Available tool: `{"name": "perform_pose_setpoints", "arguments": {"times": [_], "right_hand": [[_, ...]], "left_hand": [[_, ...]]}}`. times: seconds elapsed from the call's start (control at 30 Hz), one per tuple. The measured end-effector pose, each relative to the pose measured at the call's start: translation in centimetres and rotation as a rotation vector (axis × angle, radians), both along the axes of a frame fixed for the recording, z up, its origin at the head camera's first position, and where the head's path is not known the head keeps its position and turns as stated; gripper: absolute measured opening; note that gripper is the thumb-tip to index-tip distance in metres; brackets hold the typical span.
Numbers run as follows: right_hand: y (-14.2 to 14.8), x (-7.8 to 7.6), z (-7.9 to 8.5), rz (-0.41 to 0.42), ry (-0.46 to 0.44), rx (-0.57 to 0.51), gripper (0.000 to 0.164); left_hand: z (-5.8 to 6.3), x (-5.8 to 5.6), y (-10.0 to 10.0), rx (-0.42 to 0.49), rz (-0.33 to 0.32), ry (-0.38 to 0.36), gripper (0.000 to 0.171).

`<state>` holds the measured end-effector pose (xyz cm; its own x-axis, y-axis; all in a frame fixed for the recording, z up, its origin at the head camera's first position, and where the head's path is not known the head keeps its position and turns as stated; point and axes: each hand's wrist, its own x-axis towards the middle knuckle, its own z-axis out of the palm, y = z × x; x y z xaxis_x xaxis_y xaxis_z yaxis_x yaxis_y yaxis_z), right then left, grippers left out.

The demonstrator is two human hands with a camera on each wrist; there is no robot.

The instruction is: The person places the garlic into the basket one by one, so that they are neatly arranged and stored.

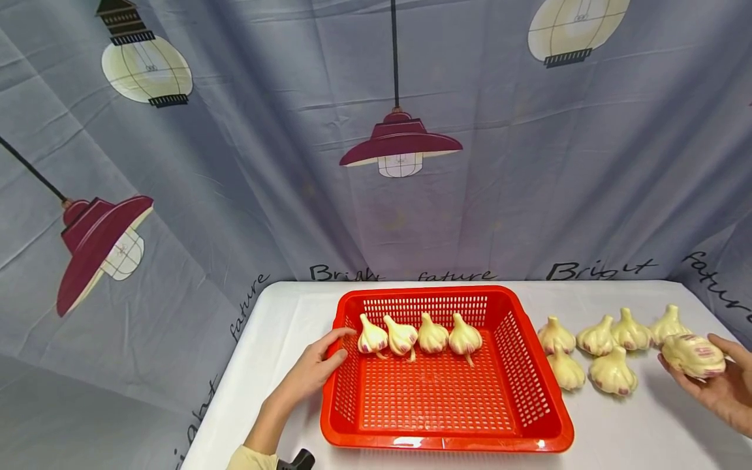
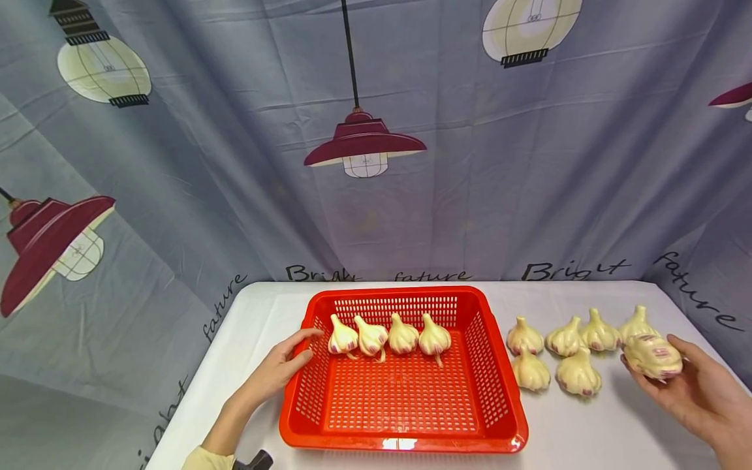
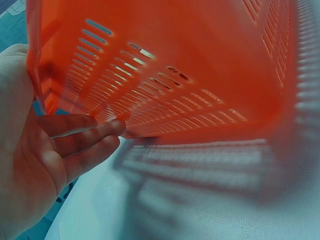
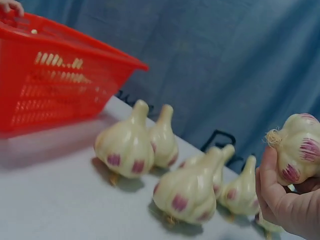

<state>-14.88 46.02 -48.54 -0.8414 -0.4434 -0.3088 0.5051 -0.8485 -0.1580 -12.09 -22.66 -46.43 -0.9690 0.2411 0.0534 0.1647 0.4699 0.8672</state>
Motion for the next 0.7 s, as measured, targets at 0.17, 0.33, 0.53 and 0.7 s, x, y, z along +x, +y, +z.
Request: {"name": "perform_pose_setpoints", "arguments": {"times": [0.17, 0.33, 0.53, 0.7], "right_hand": [[-2.1, -0.3, 2.1, 0.127, 0.121, -0.048, 0.057], [-4.1, -0.2, 3.9, 0.12, 0.172, 0.114, 0.043], [-5.9, -0.2, 5.5, 0.13, 0.191, 0.311, 0.032], [-7.3, -0.7, 6.6, 0.229, 0.254, 0.35, 0.039]], "left_hand": [[0.2, 0.0, 0.0, 0.002, -0.001, 0.009, 0.038], [0.2, 0.1, 0.1, 0.022, -0.001, -0.008, 0.037], [0.0, 0.0, 0.2, 0.04, 0.011, -0.034, 0.038], [0.0, 0.0, 0.0, 0.017, -0.004, -0.008, 0.037]]}}
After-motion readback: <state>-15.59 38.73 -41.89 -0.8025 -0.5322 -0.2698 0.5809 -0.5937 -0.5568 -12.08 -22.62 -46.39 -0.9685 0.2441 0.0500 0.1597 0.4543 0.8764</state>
